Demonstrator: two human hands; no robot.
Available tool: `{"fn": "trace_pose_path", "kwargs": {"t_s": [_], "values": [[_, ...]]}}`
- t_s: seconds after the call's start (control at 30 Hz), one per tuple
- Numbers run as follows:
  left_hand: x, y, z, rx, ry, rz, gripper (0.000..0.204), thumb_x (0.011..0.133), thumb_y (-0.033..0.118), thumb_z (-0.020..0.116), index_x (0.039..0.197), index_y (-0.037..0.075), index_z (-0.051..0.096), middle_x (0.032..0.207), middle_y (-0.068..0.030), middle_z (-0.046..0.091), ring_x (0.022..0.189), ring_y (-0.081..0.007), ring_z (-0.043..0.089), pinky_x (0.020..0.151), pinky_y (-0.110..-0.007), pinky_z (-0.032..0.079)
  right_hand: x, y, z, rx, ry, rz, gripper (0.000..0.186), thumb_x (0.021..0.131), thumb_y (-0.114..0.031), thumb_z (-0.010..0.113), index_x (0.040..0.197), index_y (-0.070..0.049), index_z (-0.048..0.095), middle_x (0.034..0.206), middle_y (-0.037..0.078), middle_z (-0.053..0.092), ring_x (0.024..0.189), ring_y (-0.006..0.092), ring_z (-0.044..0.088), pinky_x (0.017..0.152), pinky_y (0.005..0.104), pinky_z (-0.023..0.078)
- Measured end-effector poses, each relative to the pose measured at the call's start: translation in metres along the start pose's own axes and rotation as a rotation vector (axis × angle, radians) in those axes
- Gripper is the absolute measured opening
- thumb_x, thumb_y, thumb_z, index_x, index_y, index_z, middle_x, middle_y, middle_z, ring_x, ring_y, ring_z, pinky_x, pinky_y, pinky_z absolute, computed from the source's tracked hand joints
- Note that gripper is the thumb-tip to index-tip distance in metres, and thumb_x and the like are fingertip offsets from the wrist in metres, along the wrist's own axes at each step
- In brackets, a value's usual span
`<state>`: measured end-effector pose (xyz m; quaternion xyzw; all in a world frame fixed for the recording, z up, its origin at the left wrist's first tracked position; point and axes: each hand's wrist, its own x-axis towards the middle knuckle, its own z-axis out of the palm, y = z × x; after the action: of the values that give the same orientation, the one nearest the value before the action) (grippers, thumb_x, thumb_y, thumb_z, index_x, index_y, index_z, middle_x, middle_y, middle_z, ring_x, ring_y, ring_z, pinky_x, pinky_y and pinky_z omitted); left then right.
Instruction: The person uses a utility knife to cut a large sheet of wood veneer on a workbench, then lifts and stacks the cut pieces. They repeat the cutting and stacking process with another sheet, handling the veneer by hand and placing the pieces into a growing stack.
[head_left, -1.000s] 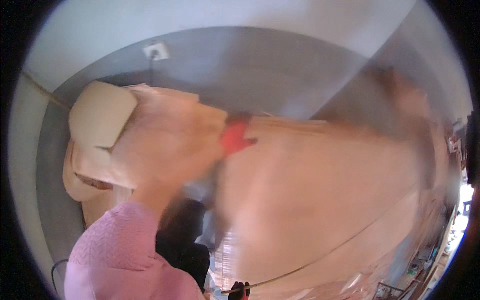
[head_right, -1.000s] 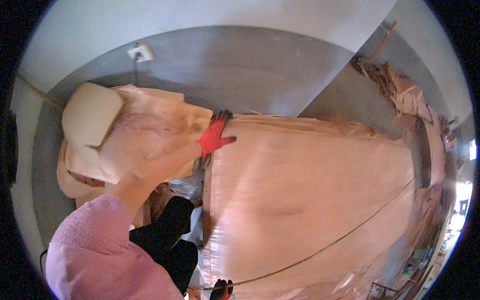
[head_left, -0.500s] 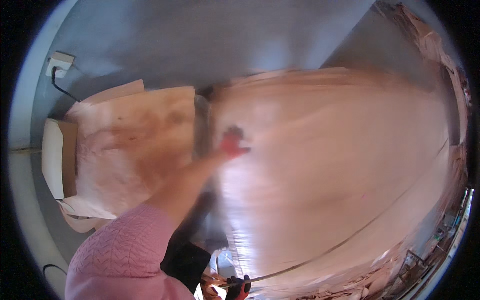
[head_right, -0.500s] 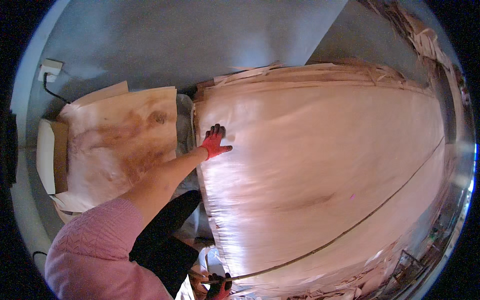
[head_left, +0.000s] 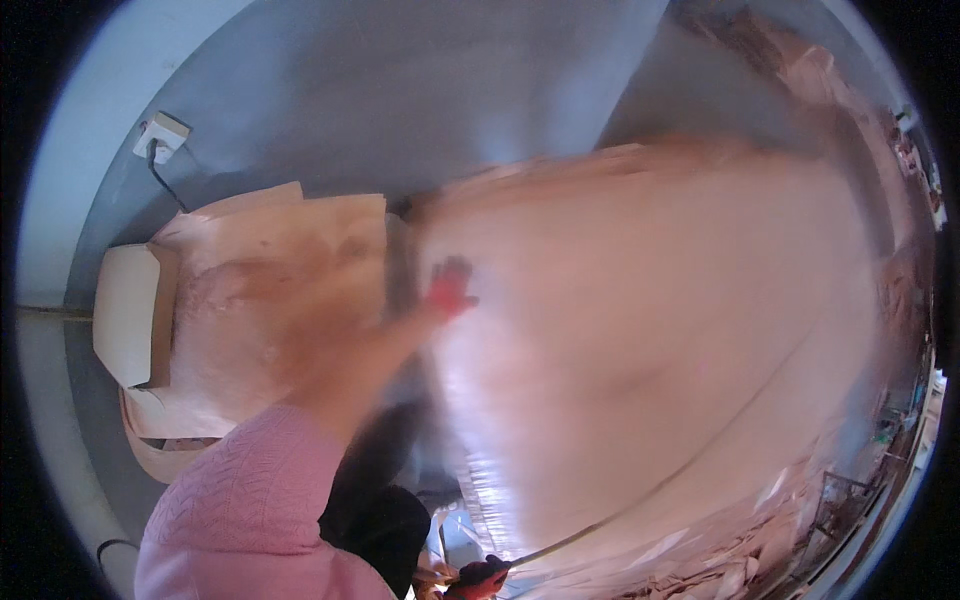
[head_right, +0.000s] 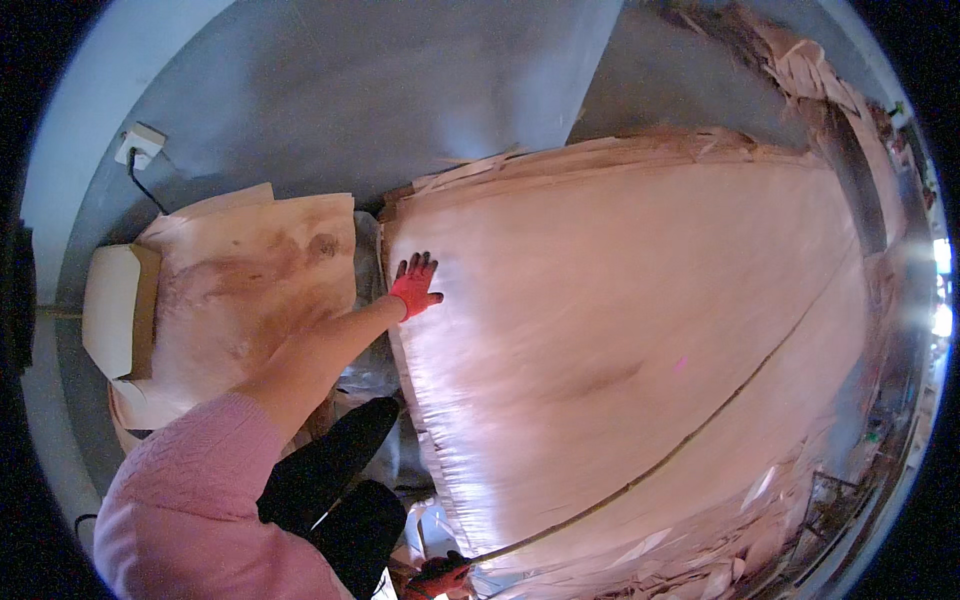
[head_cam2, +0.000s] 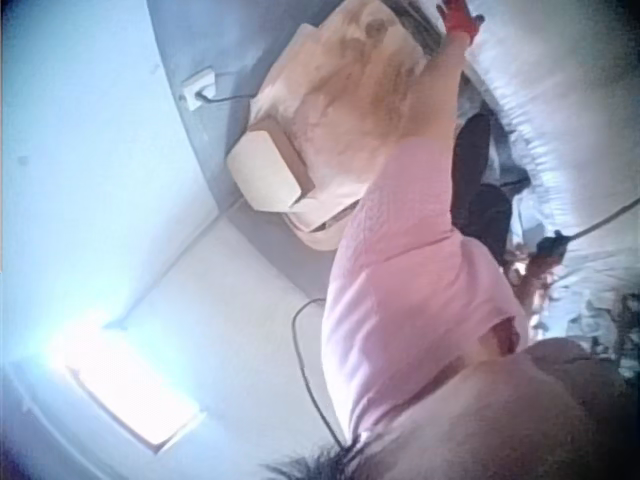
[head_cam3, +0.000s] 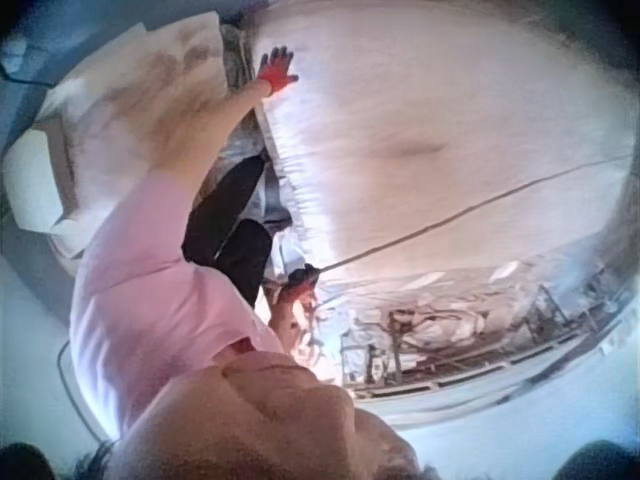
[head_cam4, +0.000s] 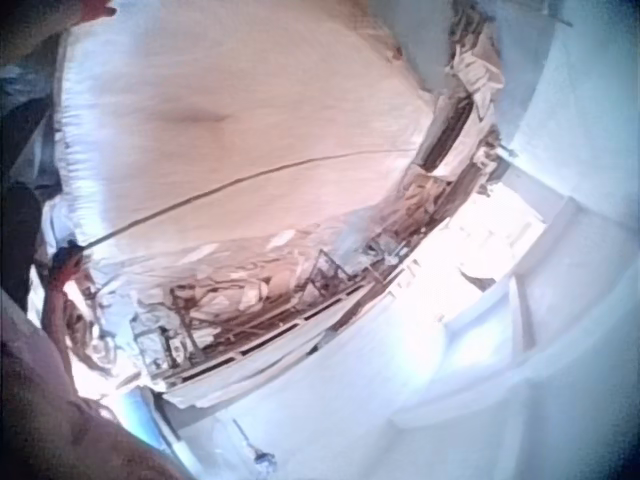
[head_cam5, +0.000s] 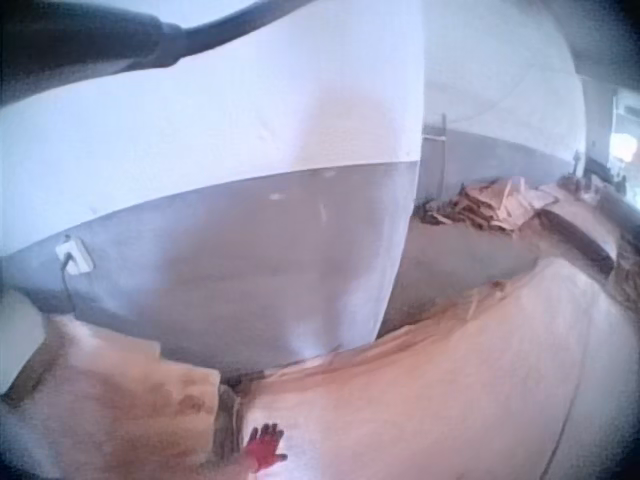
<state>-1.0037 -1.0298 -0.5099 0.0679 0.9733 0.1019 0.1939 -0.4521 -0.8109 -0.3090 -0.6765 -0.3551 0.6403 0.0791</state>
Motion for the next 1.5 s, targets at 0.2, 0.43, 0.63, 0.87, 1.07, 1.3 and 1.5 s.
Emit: {"fn": "trace_pose_path", "kwargs": {"t_s": [0.2, 0.43, 0.63, 0.87, 1.07, 1.3, 1.5], "values": [[0.045, 0.041, 0.013, -0.279, -0.304, -0.1, 0.121, 0.072, 0.067, 0.07, 0.154, -0.002, 0.013, 0.161, -0.0235, 0.011, 0.149, -0.0393, 0.011, 0.119, -0.053, 0.016, 0.034, 0.012, -0.022, 0.245, 0.095, 0.201, 0.036, 0.103, -0.033, 0.043, 0.114, 0.0, 0.054, 0.059, 0.0, 0.042, 0.041, 0.0105, 0.035, 0.036, 0.024, 0.028], [0.013, 0.047, 0.033, -0.082, -0.134, -0.046, 0.05, 0.088, 0.035, 0.057, 0.127, 0.005, 0.053, 0.135, -0.0204, 0.051, 0.122, -0.0378, 0.052, 0.098, -0.048, 0.044, 0.082, 0.055, -0.061, -0.037, -0.033, -0.044, 0.036, 0.097, -0.032, 0.05, 0.097, 0.0, 0.064, 0.07, 0.007, 0.061, 0.051, 0.0201, 0.052, 0.044, 0.0314, 0.04], [0.008, 0.026, 0.041, 0.129, -0.143, 0.025, 0.025, 0.087, 0.022, 0.056, 0.106, 0.007, 0.062, 0.124, -0.0155, 0.059, 0.112, -0.0335, 0.059, 0.093, -0.049, 0.047, 0.037, 0.006, -0.039, -0.182, -0.053, -0.178, 0.037, 0.101, -0.033, 0.047, 0.103, 0.001, 0.06, 0.058, 0.002, 0.048, 0.042, 0.0131, 0.041, 0.038, 0.0265, 0.031], [0.025, 0.048, 0.032, 0.008, -0.045, -0.152, 0.117, 0.073, 0.063, 0.069, 0.156, 0.004, 0.011, 0.162, -0.0229, 0.011, 0.15, -0.0397, 0.007, 0.119, -0.056, 0.011, 0.026, 0.0, -0.012, -0.206, 0.069, -0.2, 0.04, 0.104, -0.034, 0.047, 0.104, 0.004, 0.058, 0.053, -0.001, 0.042, 0.039, 0.0068, 0.035, 0.036, 0.0208, 0.026], [0.012, 0.055, 0.047, -0.124, -0.144, -0.166, 0.085, 0.083, 0.047, 0.063, 0.148, 0.003, 0.03, 0.157, -0.0251, 0.022, 0.144, -0.0426, 0.025, 0.114, -0.053, 0.027, 0.088, 0.064, -0.065, -0.53, 0.04, -0.318, 0.028, 0.093, -0.027, 0.054, 0.092, -0.001, 0.064, 0.07, 0.006, 0.057, 0.055, 0.0188, 0.05, 0.05, 0.0309, 0.039], [-0.002, 0.094, 0.002, 0.131, -0.162, 0.037, 0.041, 0.088, 0.035, 0.056, 0.113, 0.004, 0.062, 0.145, -0.0234, 0.043, 0.113, -0.0368, 0.058, 0.097, -0.048, 0.045, 0.075, 0.041, -0.051, -0.149, 0.075, -0.19, 0.024, 0.094, -0.018, 0.052, 0.088, 0.001, 0.065, 0.085, 0.007, 0.067, 0.067, 0.0211, 0.058, 0.057, 0.0325, 0.045], [-0.034, 0.134, -0.059, 0.226, -0.1, 0.386, 0.034, 0.084, 0.035, 0.061, 0.096, 0.005, 0.071, 0.151, -0.0186, 0.037, 0.131, -0.0389, 0.043, 0.105, -0.049, 0.039, 0.044, 0.013, -0.044, -0.098, -0.017, -0.096, 0.04, 0.102, -0.031, 0.049, 0.117, 0.005, 0.056, 0.062, -0.003, 0.049, 0.049, 0.008, 0.043, 0.043, 0.0223, 0.034]]}}
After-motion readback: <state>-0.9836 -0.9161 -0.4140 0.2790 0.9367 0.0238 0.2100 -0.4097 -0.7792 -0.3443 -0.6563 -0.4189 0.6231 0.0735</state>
